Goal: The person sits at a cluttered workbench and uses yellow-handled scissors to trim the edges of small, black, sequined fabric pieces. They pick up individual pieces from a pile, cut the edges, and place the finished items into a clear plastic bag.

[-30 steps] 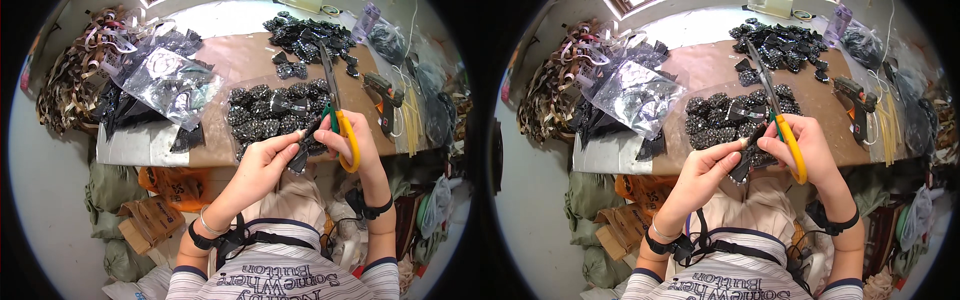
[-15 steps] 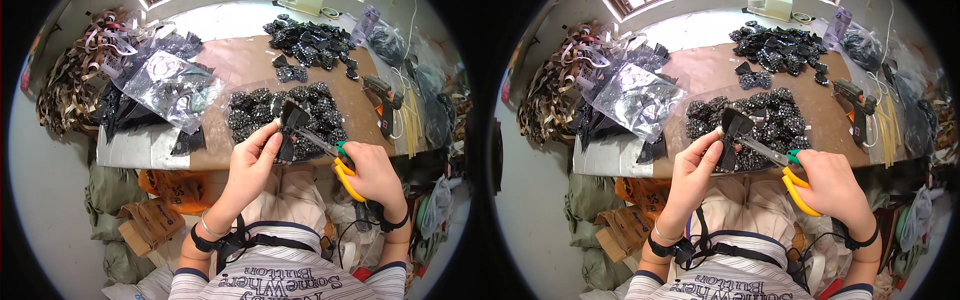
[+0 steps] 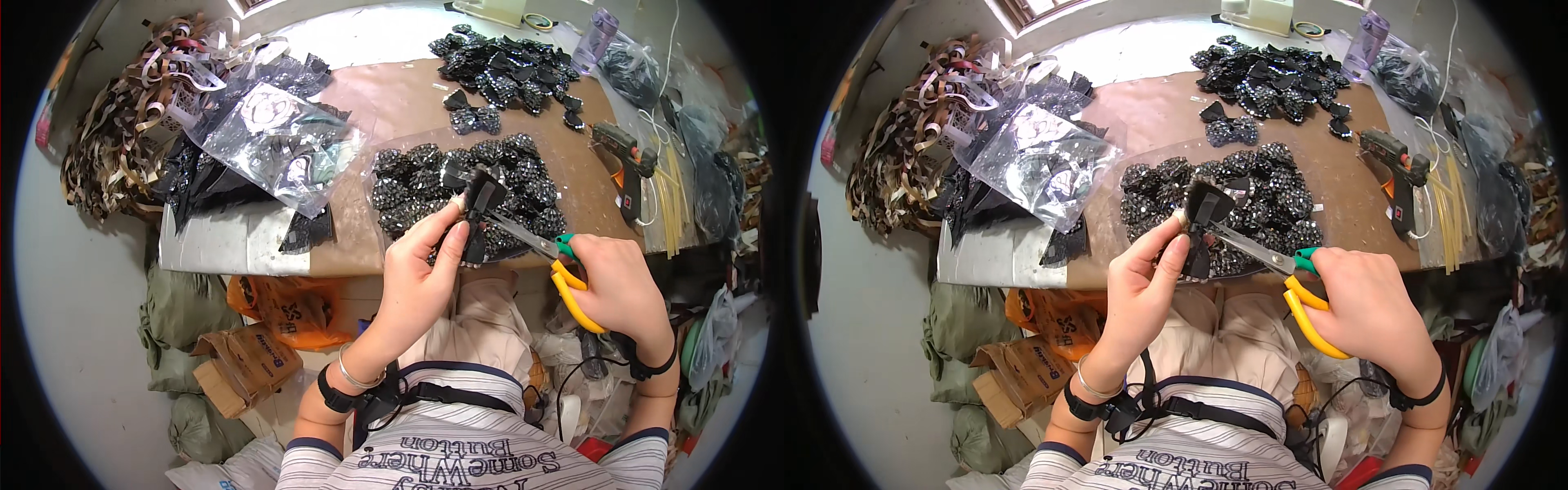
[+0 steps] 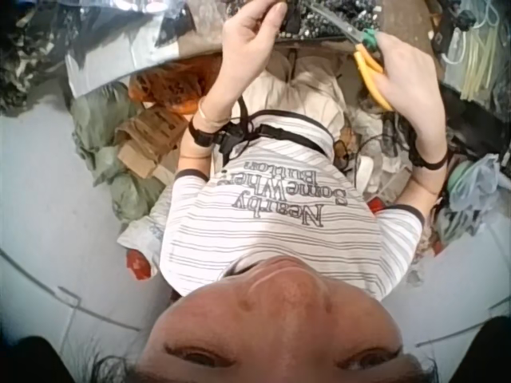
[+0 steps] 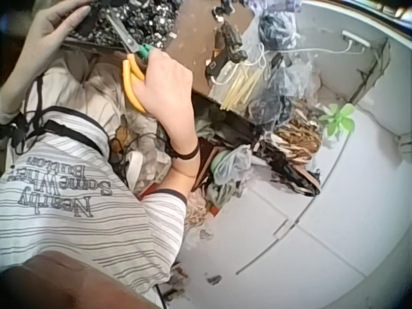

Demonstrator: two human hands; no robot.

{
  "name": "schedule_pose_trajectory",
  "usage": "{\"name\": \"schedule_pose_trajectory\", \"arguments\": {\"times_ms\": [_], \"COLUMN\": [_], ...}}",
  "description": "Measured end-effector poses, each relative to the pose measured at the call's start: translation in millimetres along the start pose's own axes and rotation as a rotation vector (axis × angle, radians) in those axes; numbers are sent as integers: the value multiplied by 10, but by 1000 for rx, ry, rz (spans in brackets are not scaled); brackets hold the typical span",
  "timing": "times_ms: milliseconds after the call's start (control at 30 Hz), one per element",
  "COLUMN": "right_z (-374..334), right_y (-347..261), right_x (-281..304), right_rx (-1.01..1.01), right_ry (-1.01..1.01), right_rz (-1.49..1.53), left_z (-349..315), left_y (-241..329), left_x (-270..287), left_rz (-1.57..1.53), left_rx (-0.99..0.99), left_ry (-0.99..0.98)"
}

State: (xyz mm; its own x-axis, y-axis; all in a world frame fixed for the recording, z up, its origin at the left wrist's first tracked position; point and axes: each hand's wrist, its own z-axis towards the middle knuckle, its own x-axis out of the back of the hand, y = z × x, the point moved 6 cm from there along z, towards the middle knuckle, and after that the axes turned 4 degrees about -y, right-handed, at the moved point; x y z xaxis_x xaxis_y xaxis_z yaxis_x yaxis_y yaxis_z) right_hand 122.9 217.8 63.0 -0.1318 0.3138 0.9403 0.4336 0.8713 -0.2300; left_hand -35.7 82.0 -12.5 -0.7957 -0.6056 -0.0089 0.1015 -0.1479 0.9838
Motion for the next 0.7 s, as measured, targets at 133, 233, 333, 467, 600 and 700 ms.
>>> {"name": "schedule_pose_trajectory", "arguments": {"times_ms": [133,233,333,467,600,700], "right_z": [18,27,39,47,40,-2], "right_y": [-6,-9,-30,-73,-68,-90], "right_x": [-1,-23,-34,-29,-51,-23], "right_rx": [27,84,103,133,115,102], "right_ry": [-1,81,137,210,260,313], "right_rz": [18,39,26,-20,-89,-158], "left_z": [-12,7,13,25,20,27], "left_y": [-21,29,40,59,35,26], "left_x": [-6,-37,-21,4,-10,-19], "left_rz": [-75,-431,-495,-509,-460,-456], "left_rx": [75,226,253,297,281,291], "left_ry": [-21,-79,-103,-98,-40,-28]}}
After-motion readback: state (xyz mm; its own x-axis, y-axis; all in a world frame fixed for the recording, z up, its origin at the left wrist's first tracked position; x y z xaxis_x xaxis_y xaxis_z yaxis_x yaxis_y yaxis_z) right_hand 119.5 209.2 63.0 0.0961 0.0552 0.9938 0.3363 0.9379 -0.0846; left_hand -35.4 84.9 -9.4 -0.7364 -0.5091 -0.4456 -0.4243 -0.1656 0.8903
